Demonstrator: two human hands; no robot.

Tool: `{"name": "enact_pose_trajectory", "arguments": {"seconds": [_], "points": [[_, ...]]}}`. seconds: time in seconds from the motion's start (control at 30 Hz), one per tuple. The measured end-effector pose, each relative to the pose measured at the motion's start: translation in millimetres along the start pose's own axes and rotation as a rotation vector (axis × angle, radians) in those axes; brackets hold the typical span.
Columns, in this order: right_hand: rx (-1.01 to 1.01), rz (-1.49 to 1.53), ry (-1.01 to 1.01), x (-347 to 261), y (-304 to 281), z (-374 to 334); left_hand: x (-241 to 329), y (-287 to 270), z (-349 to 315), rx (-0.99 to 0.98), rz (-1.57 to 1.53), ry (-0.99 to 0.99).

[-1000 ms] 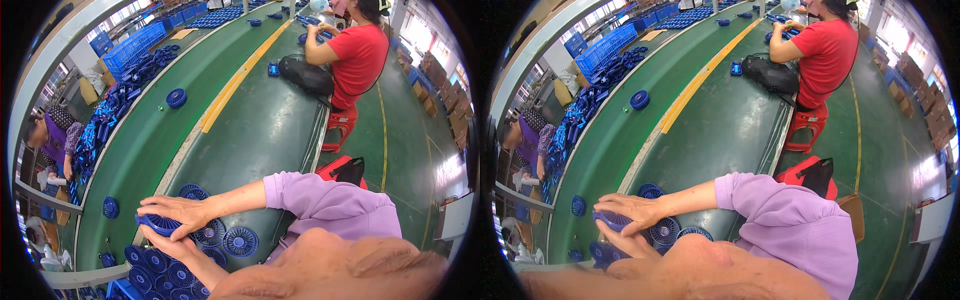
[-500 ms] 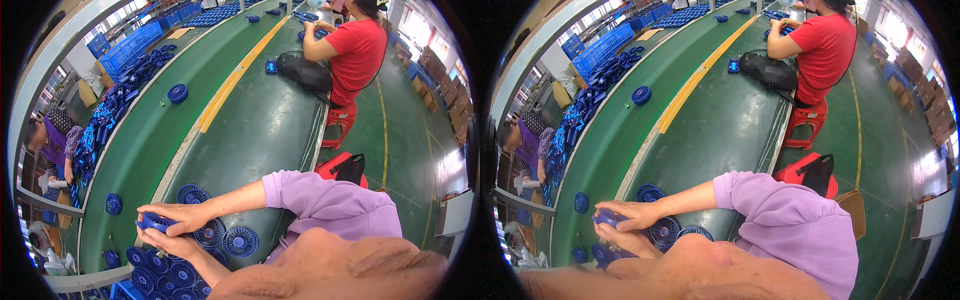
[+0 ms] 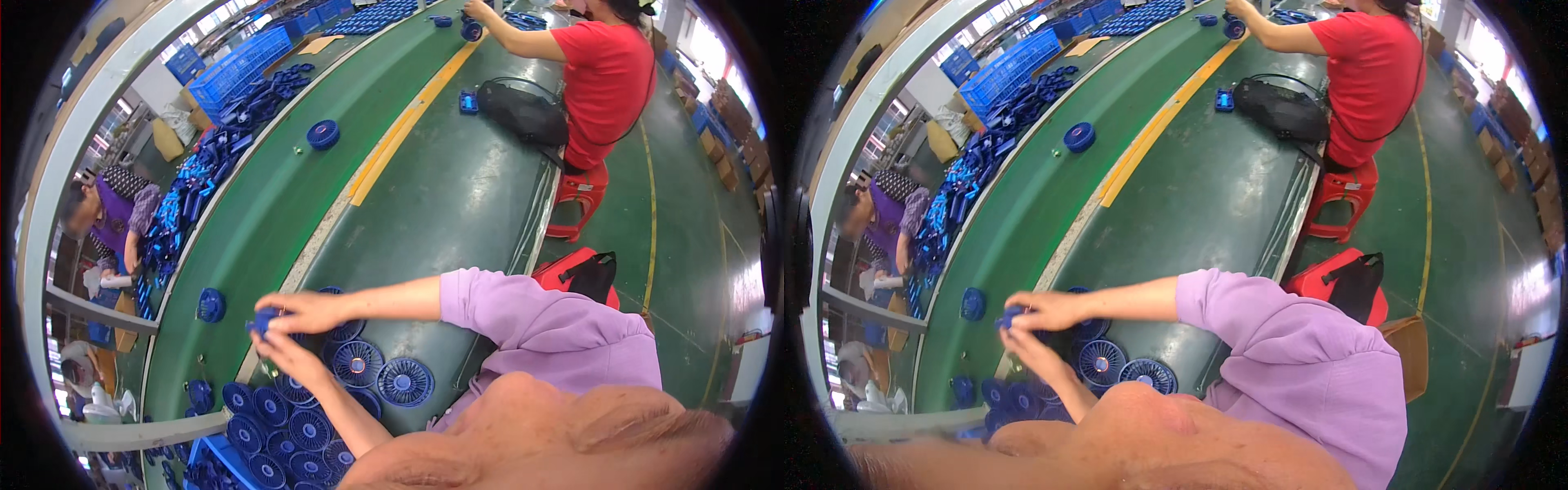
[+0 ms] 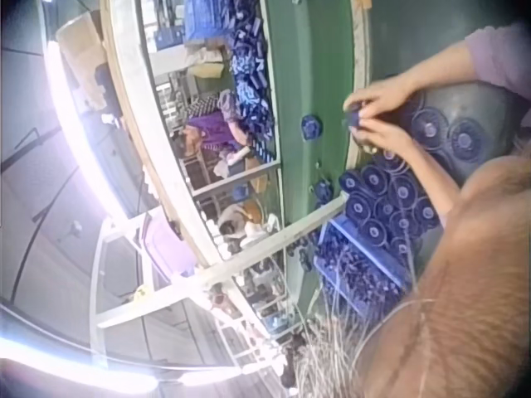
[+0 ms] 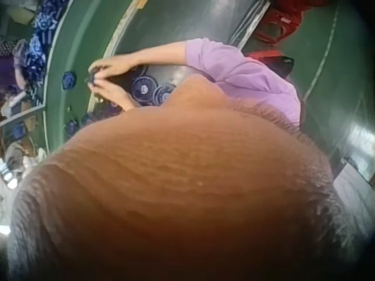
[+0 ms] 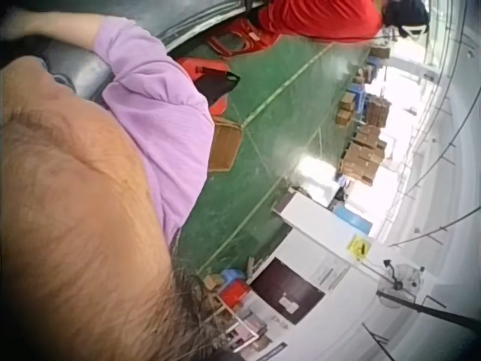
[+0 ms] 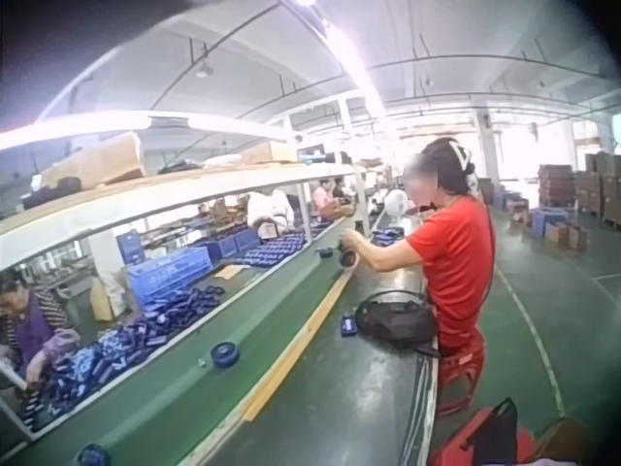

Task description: The person assembles mini fans by picking up fan housings and components, pressing and fitting the pieces together by hand, and placing the assembled fans onto the conveyor belt.

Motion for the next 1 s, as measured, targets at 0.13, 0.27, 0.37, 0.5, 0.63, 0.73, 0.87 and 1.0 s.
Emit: {"name": "enact_pose_trajectory", "arguments": {"seconds": [0.13,0.27,0.37,0.5,0.63,0.73,0.87,1.0], "points": [[0.428,-0.229,0.021,38,-83,25,-17,14,-4,-0.271,0.079,0.061],[0.643,-0.818,-0.040,49,-147,10,14,17,-7,-0.328,0.145,0.066],[0.676,-1.072,-0.062,20,-126,6,12,14,7,-0.369,0.213,0.053],[0.293,-0.824,-0.287,-7,-87,7,0,15,51,-0.362,0.468,0.251],[-0.378,-0.762,-0.246,-3,-44,-7,-44,3,118,-0.280,0.682,0.268],[-0.609,-0.888,0.014,17,-22,-21,-78,-12,165,-0.212,0.705,0.284],[-0.446,-0.880,-0.036,23,-5,-14,-142,-43,232,-0.082,1.038,0.260],[-0.274,-0.823,-0.049,35,-32,-9,-155,1,267,-0.005,0.956,0.236]]}}
Point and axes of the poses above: each hand's wrist, its own z-axis towards the middle knuckle, its own y-axis out of the palm, x = y × z, the point moved 5 cm from there along z, towards the middle knuckle, and after that the axes turned 4 degrees about x, right-handed, at the moved point
